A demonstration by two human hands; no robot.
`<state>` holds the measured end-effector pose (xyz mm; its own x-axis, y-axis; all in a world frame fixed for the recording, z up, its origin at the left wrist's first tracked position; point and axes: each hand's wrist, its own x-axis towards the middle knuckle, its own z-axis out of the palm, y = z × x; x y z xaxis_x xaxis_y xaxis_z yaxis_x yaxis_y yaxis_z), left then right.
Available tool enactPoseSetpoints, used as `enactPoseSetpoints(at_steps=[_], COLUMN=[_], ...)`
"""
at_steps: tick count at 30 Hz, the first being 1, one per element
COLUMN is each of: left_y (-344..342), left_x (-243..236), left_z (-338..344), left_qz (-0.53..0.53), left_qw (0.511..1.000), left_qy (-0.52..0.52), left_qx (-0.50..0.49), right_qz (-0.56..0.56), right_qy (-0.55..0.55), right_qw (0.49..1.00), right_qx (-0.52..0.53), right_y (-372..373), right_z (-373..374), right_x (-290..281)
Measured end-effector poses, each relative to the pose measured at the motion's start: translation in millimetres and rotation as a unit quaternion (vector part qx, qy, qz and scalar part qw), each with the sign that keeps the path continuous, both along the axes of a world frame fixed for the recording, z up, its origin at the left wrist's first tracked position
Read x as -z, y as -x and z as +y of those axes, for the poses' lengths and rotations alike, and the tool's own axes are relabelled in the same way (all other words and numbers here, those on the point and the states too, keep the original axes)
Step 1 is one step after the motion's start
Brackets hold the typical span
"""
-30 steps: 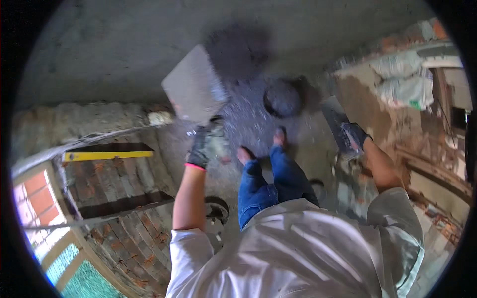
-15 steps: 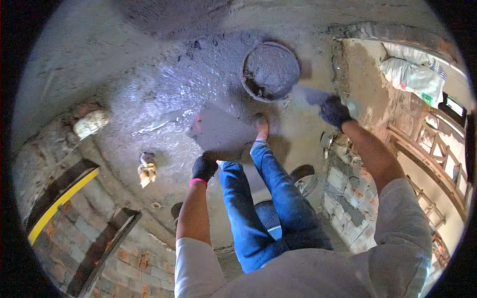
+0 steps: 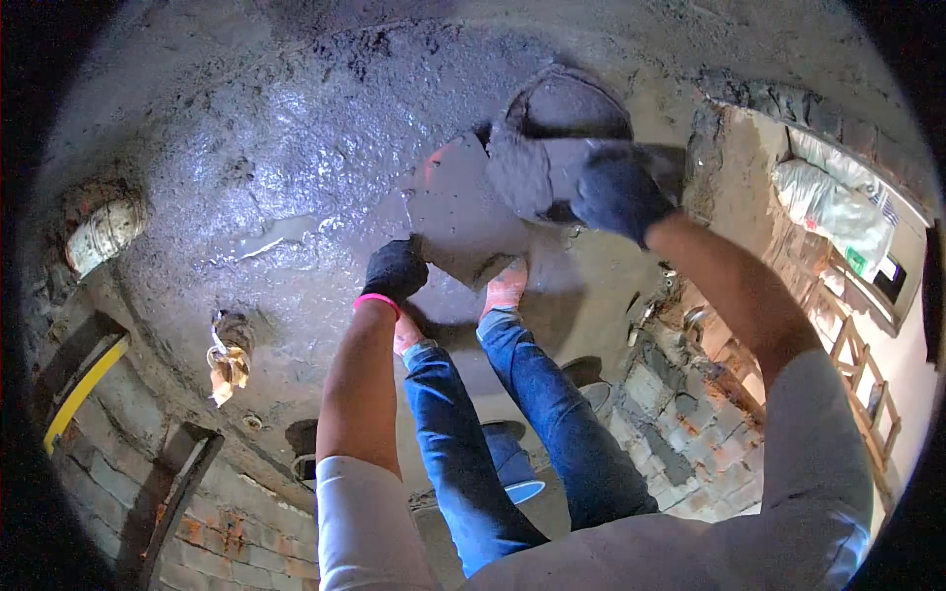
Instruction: Applying and smoothing mortar onto a brick wall using a trowel and a hawk.
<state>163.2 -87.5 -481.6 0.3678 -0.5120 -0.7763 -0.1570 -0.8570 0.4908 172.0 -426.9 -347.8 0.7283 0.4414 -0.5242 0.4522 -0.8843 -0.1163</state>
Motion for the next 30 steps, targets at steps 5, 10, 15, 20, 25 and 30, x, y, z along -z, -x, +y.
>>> enactPoseSetpoints(at_steps=[5, 10, 15, 20, 25, 30], left_y=[2, 10, 44, 46, 51, 61], left_x=[-4, 3, 17, 8, -25, -129], left_z=[-8, 2, -23, -3, 4, 29], left_qz=[0.006, 0.016, 0.024, 0.014, 0.011, 0.003], left_qw=[1.0, 1.0, 0.999, 0.998, 0.999, 0.999], left_qy=[0.011, 0.0, 0.02, 0.044, 0.015, -0.001], left_qx=[0.019, 0.019, -0.022, -0.038, -0.047, -0.038], right_qz=[0.05, -0.047, 0.008, 0.021, 0.052, 0.096], right_qy=[-0.032, 0.051, 0.08, 0.038, 0.039, 0.014], right_qw=[0.996, 0.998, 0.996, 0.999, 0.998, 0.991], right_qx=[0.06, 0.007, 0.04, -0.022, 0.006, 0.09], right_y=[27, -2, 7, 8, 38, 62], right_z=[17, -33, -14, 23, 80, 83], right_x=[-36, -8, 51, -10, -69, -222])
